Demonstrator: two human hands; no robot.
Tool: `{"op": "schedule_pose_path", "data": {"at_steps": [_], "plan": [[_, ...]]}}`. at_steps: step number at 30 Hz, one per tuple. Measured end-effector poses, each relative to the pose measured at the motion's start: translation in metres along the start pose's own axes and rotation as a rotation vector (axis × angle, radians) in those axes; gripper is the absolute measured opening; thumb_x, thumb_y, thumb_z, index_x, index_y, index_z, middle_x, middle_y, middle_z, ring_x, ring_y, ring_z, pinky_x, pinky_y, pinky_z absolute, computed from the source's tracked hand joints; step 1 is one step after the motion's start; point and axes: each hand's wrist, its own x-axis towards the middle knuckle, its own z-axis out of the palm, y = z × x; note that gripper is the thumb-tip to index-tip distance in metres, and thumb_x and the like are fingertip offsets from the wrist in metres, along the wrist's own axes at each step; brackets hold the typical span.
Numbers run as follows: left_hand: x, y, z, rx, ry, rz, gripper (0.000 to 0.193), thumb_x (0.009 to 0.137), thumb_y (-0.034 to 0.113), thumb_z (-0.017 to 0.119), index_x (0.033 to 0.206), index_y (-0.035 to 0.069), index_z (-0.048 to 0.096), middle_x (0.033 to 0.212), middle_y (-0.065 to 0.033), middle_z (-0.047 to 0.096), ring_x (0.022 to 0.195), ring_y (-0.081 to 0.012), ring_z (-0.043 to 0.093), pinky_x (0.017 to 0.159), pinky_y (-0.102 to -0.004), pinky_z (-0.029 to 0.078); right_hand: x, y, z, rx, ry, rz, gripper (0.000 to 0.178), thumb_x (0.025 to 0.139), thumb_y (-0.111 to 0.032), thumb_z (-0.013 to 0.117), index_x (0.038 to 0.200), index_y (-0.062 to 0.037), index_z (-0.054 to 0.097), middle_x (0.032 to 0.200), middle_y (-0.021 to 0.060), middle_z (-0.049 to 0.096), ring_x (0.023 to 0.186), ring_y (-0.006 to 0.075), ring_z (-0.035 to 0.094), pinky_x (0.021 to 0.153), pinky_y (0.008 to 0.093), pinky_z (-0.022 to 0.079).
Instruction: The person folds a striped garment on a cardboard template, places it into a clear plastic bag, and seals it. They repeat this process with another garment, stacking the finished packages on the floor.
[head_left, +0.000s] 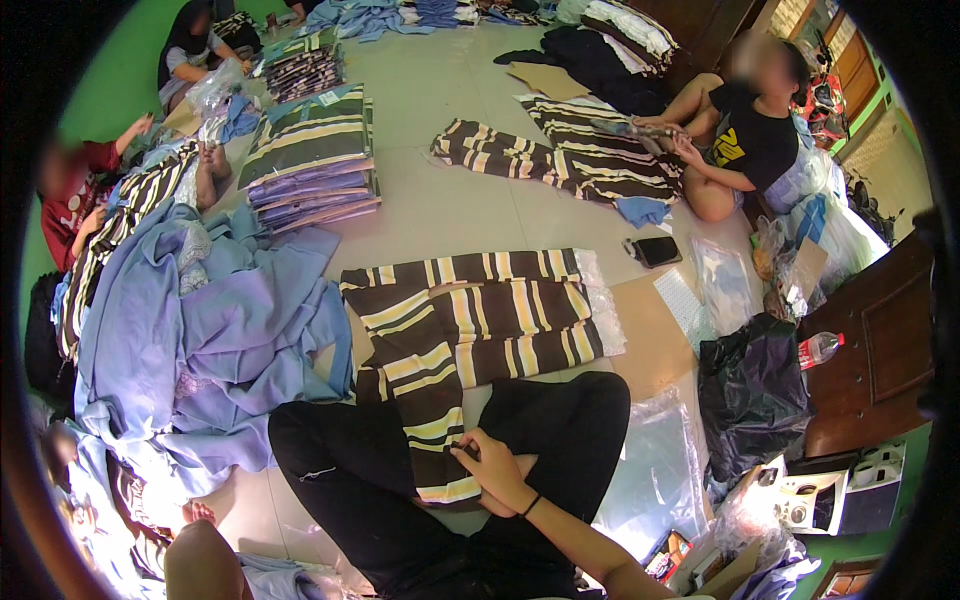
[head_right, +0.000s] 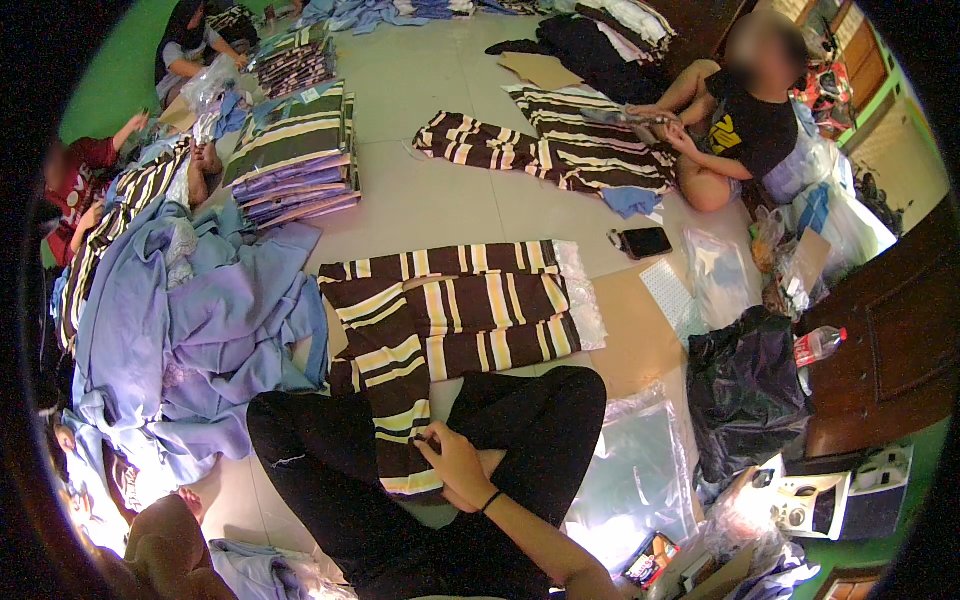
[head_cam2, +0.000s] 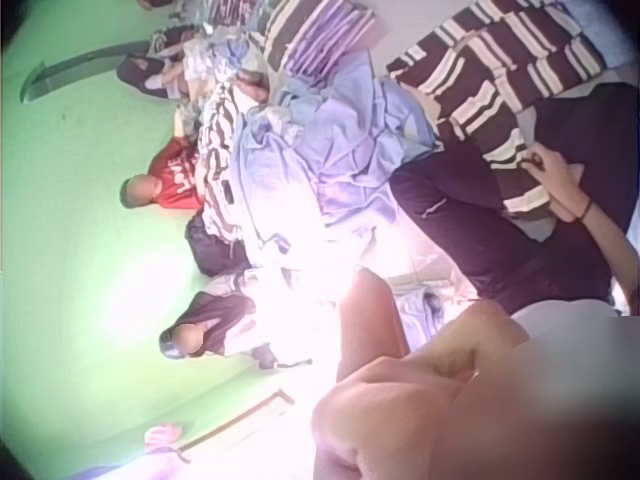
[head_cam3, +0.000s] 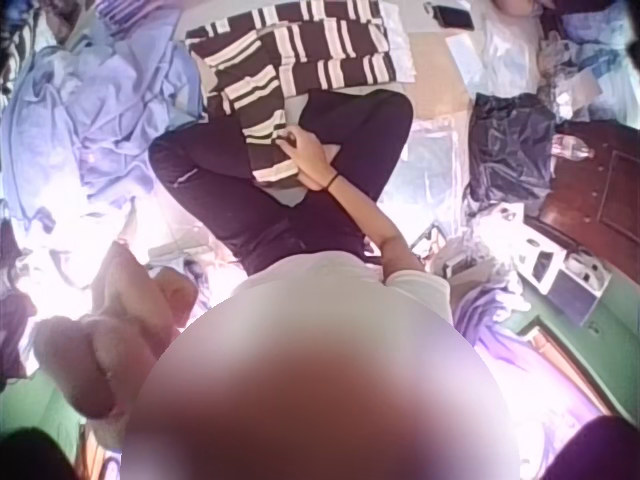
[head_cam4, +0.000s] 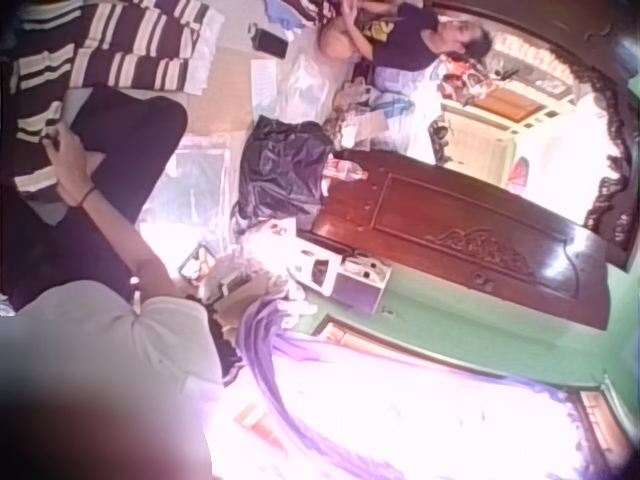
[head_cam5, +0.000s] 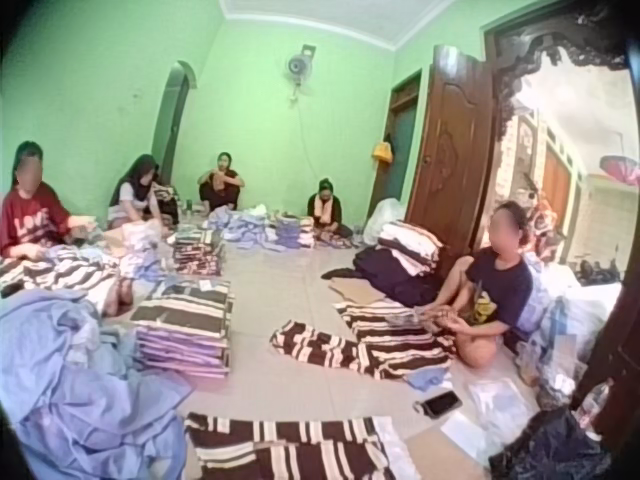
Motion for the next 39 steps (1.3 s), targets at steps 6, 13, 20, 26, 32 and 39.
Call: {"op": "schedule_pose_path", "data": {"at_steps": [6,13,20,26,32,39], "plan": [[0.001,-0.004,0.000,-0.012,-0.004,0.000,0.017,0.074,0.003,0.047,0.087,0.005,0.035,0.066,-0.0031,0.036,0.066,-0.0136,0.036,0.057,-0.0240,0.031,0.000,-0.004,-0.005,-0.068,-0.123,0.116,0.021,0.079,-0.017,0.058,0.088,-0.0011,0.049,0.080,0.0145,0.059,0.074,0.0282,0.059,0.063,0.0340,0.046],[0.002,-0.007,0.000,-0.021,-0.004,0.000,0.019,0.073,0.004,0.048,0.088,0.005,0.037,0.070,-0.0036,0.037,0.069,-0.0138,0.037,0.060,-0.0241,0.032,0.000,0.002,0.001,-0.033,0.005,-0.012,0.018,0.075,-0.013,0.062,0.083,-0.0021,0.051,0.066,0.0112,0.055,0.057,0.0212,0.055,0.053,0.0290,0.042],[0.003,-0.010,0.000,-0.037,-0.008,0.003,0.020,0.071,0.005,0.049,0.089,0.004,0.039,0.074,-0.0042,0.038,0.073,-0.0140,0.038,0.063,-0.0242,0.032,-0.001,0.001,-0.002,-0.049,-0.074,0.060,0.020,0.077,-0.016,0.059,0.087,-0.0013,0.049,0.074,0.0141,0.057,0.068,0.0266,0.058,0.060,0.0333,0.045],[0.004,-0.013,0.000,-0.052,-0.010,0.000,0.022,0.070,0.006,0.050,0.089,0.004,0.041,0.077,-0.0047,0.039,0.075,-0.0142,0.038,0.065,-0.0243,0.033,0.000,-0.001,-0.003,-0.077,-0.118,0.095,0.020,0.079,-0.017,0.058,0.088,-0.0012,0.048,0.078,0.0152,0.059,0.073,0.0288,0.059,0.063,0.0346,0.046],[0.006,-0.017,-0.002,-0.069,-0.021,-0.002,0.023,0.069,0.007,0.051,0.090,0.004,0.042,0.080,-0.0052,0.040,0.078,-0.0143,0.039,0.068,-0.0244,0.033,-0.001,0.003,0.000,-0.021,-0.004,0.010,0.019,0.075,-0.015,0.062,0.085,-0.0023,0.051,0.063,0.0108,0.053,0.054,0.0200,0.053,0.051,0.0287,0.041],[0.008,-0.030,-0.009,-0.134,-0.023,0.000,0.025,0.067,0.008,0.052,0.091,0.004,0.044,0.084,-0.0058,0.042,0.082,-0.0145,0.040,0.071,-0.0246,0.033,-0.004,-0.002,-0.004,-0.006,-0.066,-0.032,0.015,0.078,-0.015,0.058,0.084,-0.0027,0.052,0.063,0.0116,0.053,0.056,0.0218,0.054,0.052,0.0301,0.041]]}}
